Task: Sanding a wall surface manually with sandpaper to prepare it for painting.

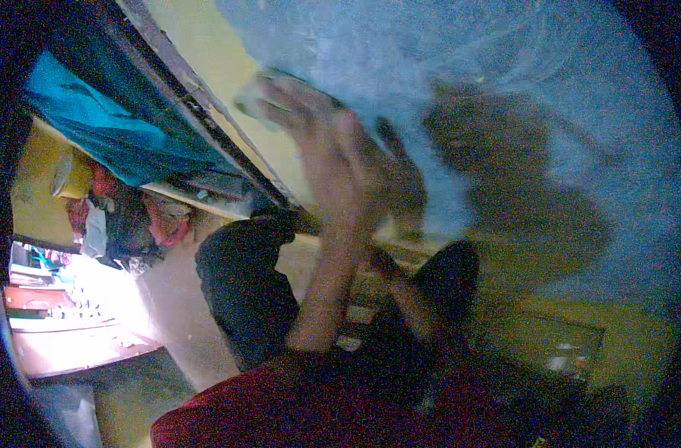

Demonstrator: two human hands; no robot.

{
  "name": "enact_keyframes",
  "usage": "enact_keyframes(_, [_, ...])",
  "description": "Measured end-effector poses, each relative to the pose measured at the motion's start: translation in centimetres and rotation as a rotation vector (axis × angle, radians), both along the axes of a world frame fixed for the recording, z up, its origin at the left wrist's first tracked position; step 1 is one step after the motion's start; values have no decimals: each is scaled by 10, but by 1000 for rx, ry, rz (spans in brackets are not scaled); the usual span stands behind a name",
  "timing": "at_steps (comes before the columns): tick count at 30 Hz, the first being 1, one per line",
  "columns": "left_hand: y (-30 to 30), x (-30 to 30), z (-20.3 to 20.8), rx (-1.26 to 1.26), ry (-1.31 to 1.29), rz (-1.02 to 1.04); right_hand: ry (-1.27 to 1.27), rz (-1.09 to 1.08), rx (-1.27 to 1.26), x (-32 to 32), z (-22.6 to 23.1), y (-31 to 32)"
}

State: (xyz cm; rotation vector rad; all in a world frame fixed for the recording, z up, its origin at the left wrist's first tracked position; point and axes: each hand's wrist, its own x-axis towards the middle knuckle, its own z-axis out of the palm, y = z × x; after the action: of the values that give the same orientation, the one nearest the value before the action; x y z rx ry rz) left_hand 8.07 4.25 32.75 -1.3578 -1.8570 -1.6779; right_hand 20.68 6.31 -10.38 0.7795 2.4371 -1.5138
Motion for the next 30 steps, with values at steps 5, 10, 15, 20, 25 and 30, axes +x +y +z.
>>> enact_keyframes(5, [4, 25, -4, 69, -31, 91, -34, -31, 29, 22, -5, 11])
enact_keyframes(10, [1, 22, -1, 58, -3, 131, -12, -11, 9, 11, -3, 0])
enact_keyframes(15, [-3, 28, 6, 56, -69, -73, -53, -4, 25, 21, 7, 12])
enact_keyframes(20, [-4, -10, 14, 28, -35, -50, -19, 7, 23, 2, 1, 6])
enact_keyframes(25, [-13, 12, -5, 10, -53, -35, -53, 28, 34, -2, 1, 6])
enact_keyframes(30, [-8, 5, 5, 10, 56, -22, -36, 25, 13, -2, 0, 3])
